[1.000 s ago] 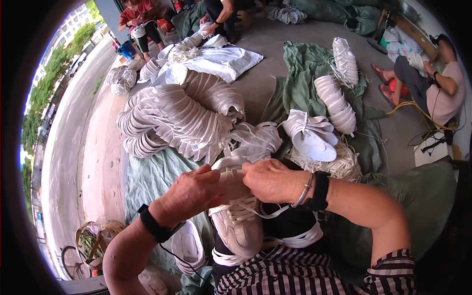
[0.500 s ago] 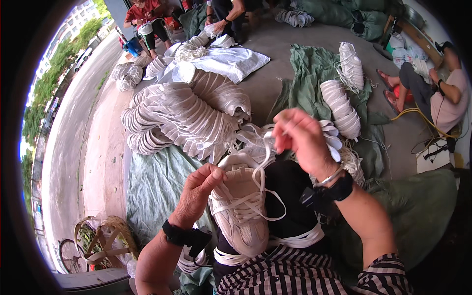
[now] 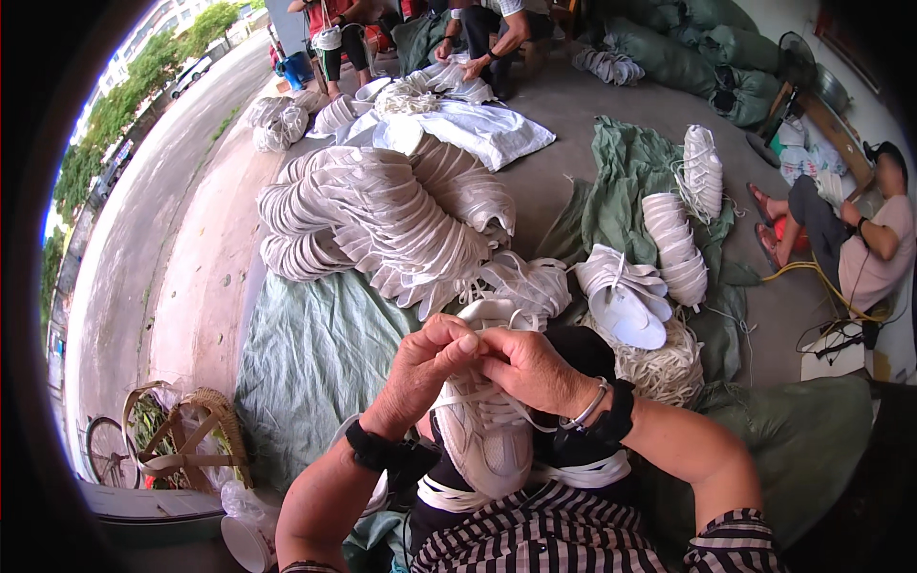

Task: Lacing a white sneaker upper by hand.

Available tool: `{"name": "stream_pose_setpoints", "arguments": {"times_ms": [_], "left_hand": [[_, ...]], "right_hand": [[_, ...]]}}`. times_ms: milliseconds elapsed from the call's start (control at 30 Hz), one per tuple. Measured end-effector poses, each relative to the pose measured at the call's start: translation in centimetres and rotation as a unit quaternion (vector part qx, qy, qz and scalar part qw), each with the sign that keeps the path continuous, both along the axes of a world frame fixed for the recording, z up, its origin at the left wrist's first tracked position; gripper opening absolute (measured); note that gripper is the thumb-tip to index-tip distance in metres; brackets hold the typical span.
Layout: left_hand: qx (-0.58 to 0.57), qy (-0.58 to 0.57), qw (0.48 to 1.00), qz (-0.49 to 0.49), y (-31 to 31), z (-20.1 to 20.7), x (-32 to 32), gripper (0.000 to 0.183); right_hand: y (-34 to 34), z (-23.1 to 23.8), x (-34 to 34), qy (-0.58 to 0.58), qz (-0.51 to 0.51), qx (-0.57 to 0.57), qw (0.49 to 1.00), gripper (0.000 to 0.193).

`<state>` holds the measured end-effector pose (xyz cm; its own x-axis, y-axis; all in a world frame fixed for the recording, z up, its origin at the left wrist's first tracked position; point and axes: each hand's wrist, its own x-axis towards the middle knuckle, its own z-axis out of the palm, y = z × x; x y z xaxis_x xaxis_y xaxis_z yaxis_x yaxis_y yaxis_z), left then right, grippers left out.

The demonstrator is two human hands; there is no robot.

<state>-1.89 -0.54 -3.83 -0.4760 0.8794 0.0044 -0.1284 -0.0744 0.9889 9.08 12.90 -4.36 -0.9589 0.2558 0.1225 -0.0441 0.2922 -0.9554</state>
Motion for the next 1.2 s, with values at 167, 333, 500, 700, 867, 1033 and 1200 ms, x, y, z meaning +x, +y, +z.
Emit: {"name": "stream_pose_setpoints", "arguments": {"times_ms": [167, 333, 500, 700, 867, 1033, 1200], "left_hand": [[-0.021, -0.038, 0.999, 0.02, 0.3, -0.2, -0.7, 0.02], [-0.008, -0.045, 0.999, -0.018, 1.0, -0.4, -1.2, 0.018], [-0.031, 0.002, 1.0, -0.005, 1.3, 0.8, -0.9, 0.02], [-0.026, 0.445, 0.895, -0.001, 0.0, 3.0, 0.8, 0.021], [-0.048, 0.525, 0.849, 0.012, -1.9, 0.2, 1.7, 0.026], [-0.043, 0.582, 0.812, 0.011, -3.7, 1.2, 1.8, 0.027], [-0.173, 0.527, 0.832, -0.005, 2.3, 3.6, -0.1, 0.013]], "right_hand": [[4.7, 2.6, 0.1, -0.024, -0.104, -0.169, 0.98, 0.015], [17.1, 9.9, 3.7, 0.321, -0.341, -0.224, 0.855, 0.017], [8.4, 14.4, 4.1, 0.237, -0.119, -0.131, 0.955, 0.017], [5.2, 15.6, 5.7, 0.278, -0.058, -0.104, 0.953, 0.024], [9.1, 14.4, 6.7, 0.266, -0.02, -0.362, 0.893, 0.026], [8.8, 15.1, 8.4, 0.241, 0.029, -0.26, 0.935, 0.025], [3.4, 17.2, 10.2, 0.115, 0.084, -0.254, 0.957, 0.017]]}}
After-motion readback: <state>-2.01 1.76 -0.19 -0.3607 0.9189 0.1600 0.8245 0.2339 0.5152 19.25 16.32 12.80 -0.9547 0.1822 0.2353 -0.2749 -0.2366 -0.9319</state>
